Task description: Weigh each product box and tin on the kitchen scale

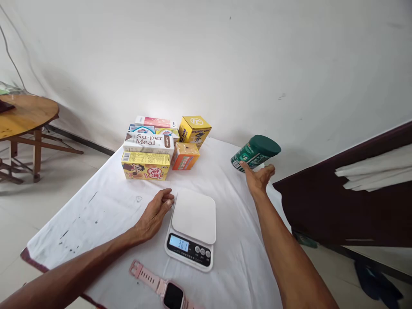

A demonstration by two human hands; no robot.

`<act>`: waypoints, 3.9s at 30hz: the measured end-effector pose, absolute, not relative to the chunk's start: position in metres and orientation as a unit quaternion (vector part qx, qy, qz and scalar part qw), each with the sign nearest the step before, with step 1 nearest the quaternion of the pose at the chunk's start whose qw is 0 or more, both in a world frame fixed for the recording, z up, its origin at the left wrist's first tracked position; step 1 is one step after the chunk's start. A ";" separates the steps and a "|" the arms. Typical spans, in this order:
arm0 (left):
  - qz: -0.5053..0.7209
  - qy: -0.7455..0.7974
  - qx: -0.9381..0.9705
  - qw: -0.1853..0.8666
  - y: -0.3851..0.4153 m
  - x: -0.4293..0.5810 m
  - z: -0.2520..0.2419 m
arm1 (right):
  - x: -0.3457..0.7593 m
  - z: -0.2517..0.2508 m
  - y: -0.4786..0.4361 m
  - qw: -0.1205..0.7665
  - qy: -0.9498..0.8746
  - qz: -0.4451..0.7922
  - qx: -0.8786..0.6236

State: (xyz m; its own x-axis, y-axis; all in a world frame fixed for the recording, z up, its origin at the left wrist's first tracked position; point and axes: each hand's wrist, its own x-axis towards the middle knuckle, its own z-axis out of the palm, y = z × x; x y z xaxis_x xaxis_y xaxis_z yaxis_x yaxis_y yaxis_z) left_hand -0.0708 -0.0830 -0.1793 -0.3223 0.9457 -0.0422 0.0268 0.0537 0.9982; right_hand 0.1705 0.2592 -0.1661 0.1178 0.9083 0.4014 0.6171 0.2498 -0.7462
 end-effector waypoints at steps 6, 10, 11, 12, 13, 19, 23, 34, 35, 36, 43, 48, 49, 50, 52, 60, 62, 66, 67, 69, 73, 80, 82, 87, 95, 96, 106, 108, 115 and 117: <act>0.559 0.589 0.424 0.402 -0.081 -0.071 -0.186 | 0.105 -0.122 0.162 0.491 -0.753 0.138 -0.416; 0.565 0.584 0.429 0.394 -0.080 -0.072 -0.189 | 0.029 -0.079 0.116 0.397 -0.865 0.176 -0.253; 0.568 0.583 0.430 0.390 -0.080 -0.072 -0.189 | 0.010 -0.071 0.111 0.375 -0.883 0.173 -0.223; 0.570 0.582 0.432 0.387 -0.080 -0.072 -0.189 | -0.009 -0.064 0.108 0.353 -0.898 0.170 -0.200; 0.572 0.582 0.434 0.383 -0.080 -0.073 -0.188 | -0.026 -0.059 0.106 0.324 -0.912 0.169 -0.186; 0.562 0.590 0.446 0.370 -0.080 -0.074 -0.184 | -0.094 -0.052 0.112 0.159 -0.958 0.147 -0.190; 0.566 0.587 0.443 0.372 -0.077 -0.074 -0.186 | -0.104 -0.050 0.117 0.124 -0.964 0.137 -0.191; 0.569 0.576 0.452 0.375 -0.073 -0.077 -0.192 | -0.087 -0.048 0.118 0.226 -0.947 0.145 -0.175; 0.570 0.575 0.451 0.376 -0.074 -0.077 -0.192 | -0.080 -0.045 0.118 0.243 -0.943 0.146 -0.174; 0.571 0.574 0.448 0.379 -0.074 -0.078 -0.192 | -0.072 -0.042 0.117 0.261 -0.939 0.147 -0.171; 0.575 0.575 0.398 0.425 -0.065 -0.083 -0.199 | 0.004 -0.014 0.098 0.344 -0.918 0.140 -0.140; 0.601 0.579 0.349 0.426 -0.066 -0.083 -0.189 | 0.005 0.000 0.080 0.333 -0.925 0.127 -0.131; 0.602 0.582 0.343 0.425 -0.067 -0.084 -0.185 | 0.001 0.001 0.079 0.332 -0.926 0.124 -0.130; 0.599 0.584 0.342 0.428 -0.069 -0.086 -0.181 | -0.003 0.001 0.078 0.332 -0.926 0.121 -0.129; 0.580 0.589 0.353 0.438 -0.074 -0.091 -0.172 | -0.008 0.001 0.078 0.337 -0.926 0.112 -0.130; 0.476 0.678 0.498 0.255 -0.083 -0.123 -0.147 | 0.041 0.034 0.074 0.427 -0.886 0.054 -0.170; 0.463 0.698 0.512 0.191 -0.081 -0.131 -0.146 | 0.067 0.042 0.070 0.428 -0.882 0.037 -0.191; 0.430 0.736 0.505 0.133 -0.077 -0.143 -0.149 | 0.119 0.033 0.065 0.391 -0.891 0.035 -0.230; 0.420 0.744 0.503 0.126 -0.076 -0.146 -0.151 | 0.130 0.025 0.064 0.378 -0.894 0.039 -0.239; 0.399 0.757 0.503 0.117 -0.074 -0.149 -0.155 | 0.147 0.004 0.062 0.349 -0.901 0.052 -0.254; 0.343 0.778 0.516 0.104 -0.070 -0.149 -0.159 | 0.164 -0.032 0.058 0.312 -0.908 0.080 -0.267; 0.283 0.798 0.525 0.087 -0.070 -0.143 -0.158 | 0.161 -0.028 0.054 0.301 -0.916 0.089 -0.250; 0.277 0.801 0.525 0.081 -0.070 -0.143 -0.158 | 0.156 -0.025 0.051 0.291 -0.922 0.093 -0.239; 0.268 0.806 0.522 0.079 -0.069 -0.142 -0.160 | 0.137 -0.035 0.047 0.266 -0.929 0.108 -0.235; 0.257 0.805 0.529 0.076 -0.071 -0.140 -0.159 | 0.161 -0.030 0.034 0.385 -0.865 0.169 -0.275; 0.255 0.806 0.529 0.076 -0.071 -0.140 -0.159 | 0.169 -0.034 0.032 0.425 -0.834 0.191 -0.296; 0.250 0.807 0.532 0.055 -0.071 -0.137 -0.163 | 0.209 -0.176 0.008 0.510 -0.568 0.443 -0.470; 0.249 0.806 0.534 0.051 -0.072 -0.137 -0.163 | 0.210 -0.184 0.005 0.465 -0.597 0.446 -0.479; 0.257 0.797 0.546 0.023 -0.075 -0.140 -0.172 | 0.212 -0.170 0.000 0.429 -0.641 0.409 -0.488; 0.261 0.792 0.551 0.017 -0.077 -0.141 -0.176 | 0.213 -0.170 -0.002 0.429 -0.644 0.406 -0.486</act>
